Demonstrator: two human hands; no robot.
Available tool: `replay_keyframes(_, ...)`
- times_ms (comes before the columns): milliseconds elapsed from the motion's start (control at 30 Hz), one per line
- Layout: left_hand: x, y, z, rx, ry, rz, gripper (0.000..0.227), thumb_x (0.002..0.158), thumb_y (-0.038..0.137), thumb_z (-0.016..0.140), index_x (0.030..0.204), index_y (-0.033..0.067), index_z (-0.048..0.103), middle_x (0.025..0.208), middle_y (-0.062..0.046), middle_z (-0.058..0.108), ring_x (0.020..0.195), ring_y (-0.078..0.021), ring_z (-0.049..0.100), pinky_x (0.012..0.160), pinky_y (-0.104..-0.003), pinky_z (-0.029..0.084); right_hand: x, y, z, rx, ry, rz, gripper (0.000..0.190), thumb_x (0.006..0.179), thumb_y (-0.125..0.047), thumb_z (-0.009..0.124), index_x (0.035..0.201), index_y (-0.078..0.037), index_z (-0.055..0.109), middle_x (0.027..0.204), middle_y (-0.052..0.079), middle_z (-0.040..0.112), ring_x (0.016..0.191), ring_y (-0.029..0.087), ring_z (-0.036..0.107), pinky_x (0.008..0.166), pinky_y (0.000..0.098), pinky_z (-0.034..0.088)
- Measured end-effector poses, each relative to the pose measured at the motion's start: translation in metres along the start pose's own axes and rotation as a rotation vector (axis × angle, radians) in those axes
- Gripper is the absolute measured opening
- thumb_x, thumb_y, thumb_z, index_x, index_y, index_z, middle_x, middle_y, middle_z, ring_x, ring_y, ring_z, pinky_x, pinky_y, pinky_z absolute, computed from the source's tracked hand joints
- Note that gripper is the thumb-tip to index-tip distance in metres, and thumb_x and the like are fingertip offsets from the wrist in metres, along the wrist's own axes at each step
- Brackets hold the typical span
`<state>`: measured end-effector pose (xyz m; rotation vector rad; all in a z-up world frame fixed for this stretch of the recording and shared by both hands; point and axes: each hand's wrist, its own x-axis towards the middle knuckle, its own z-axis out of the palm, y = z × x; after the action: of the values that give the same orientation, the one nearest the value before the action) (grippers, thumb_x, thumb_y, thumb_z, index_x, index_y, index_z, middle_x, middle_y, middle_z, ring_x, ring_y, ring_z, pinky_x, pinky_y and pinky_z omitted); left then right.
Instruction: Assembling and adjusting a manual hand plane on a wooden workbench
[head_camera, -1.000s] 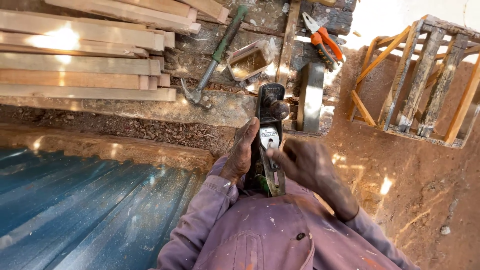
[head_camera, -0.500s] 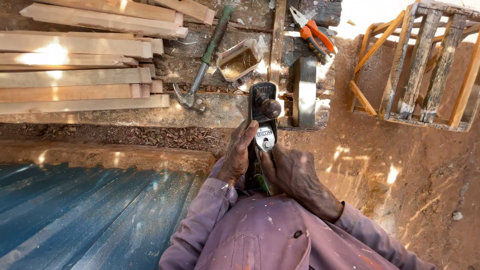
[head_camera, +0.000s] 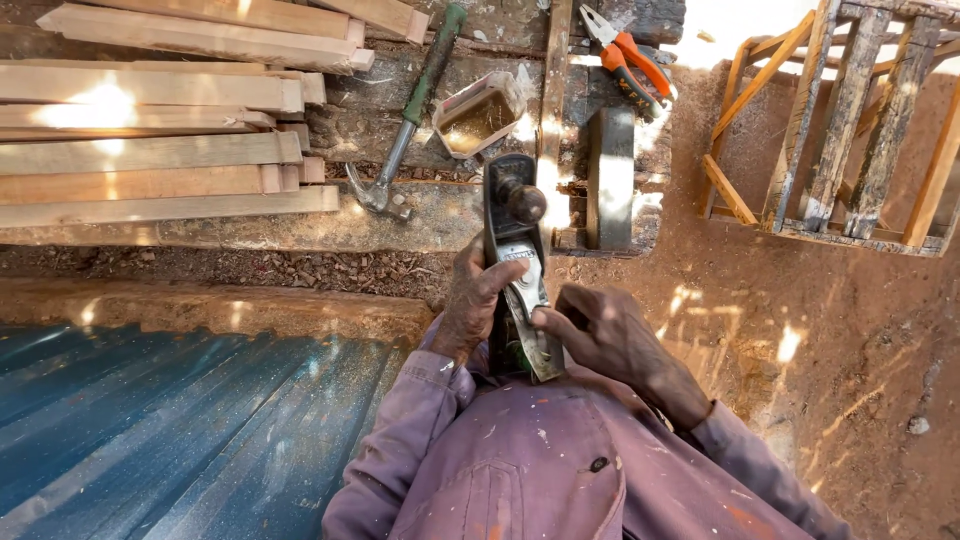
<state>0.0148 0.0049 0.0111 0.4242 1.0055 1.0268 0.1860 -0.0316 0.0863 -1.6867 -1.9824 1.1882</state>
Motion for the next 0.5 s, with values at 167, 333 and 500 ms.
replay_keyframes(167, 0.010, -0.004, -0.021, 0.027, 0.059, 0.085, 0.039, 0.074, 0.019, 0.083, 0.108, 0.0067, 0.069, 0.090, -0.014, 0.069, 0.083, -0.0240, 0.067, 0.080, -0.040, 0.061, -0.017, 0.012, -0.001, 0.243, -0.128, -0.008, 0.043, 0.079, -0.045, 0.081, 0.095, -0.008, 0.069, 0.069, 0.011, 0.075, 0.049, 0.024, 0.067, 0.043, 0.0348, 0.052)
replay_keyframes(333, -0.007, 0.026, 0.007, -0.083, 0.296, 0.114, 0.028, 0.069, 0.010, 0.081, 0.094, 0.0078, 0.070, 0.078, -0.009, 0.069, 0.073, -0.0185, 0.072, 0.067, -0.034, 0.062, -0.023, 0.006, 0.012, 0.081, -0.024, -0.078, 0.039, 0.079, -0.038, 0.085, 0.097, -0.009, 0.068, 0.072, 0.016, 0.072, 0.052, 0.036, 0.070, 0.045, 0.0456, 0.052)
replay_keyframes(500, -0.015, 0.024, 0.017, -0.084, 0.345, 0.119, 0.032, 0.069, 0.010, 0.081, 0.099, 0.0075, 0.069, 0.083, -0.009, 0.069, 0.079, -0.0194, 0.071, 0.070, -0.035, 0.062, -0.032, 0.021, 0.021, 0.156, -0.003, -0.092, 0.034, 0.080, -0.034, 0.084, 0.097, -0.009, 0.068, 0.072, 0.012, 0.073, 0.050, 0.032, 0.071, 0.042, 0.0394, 0.053)
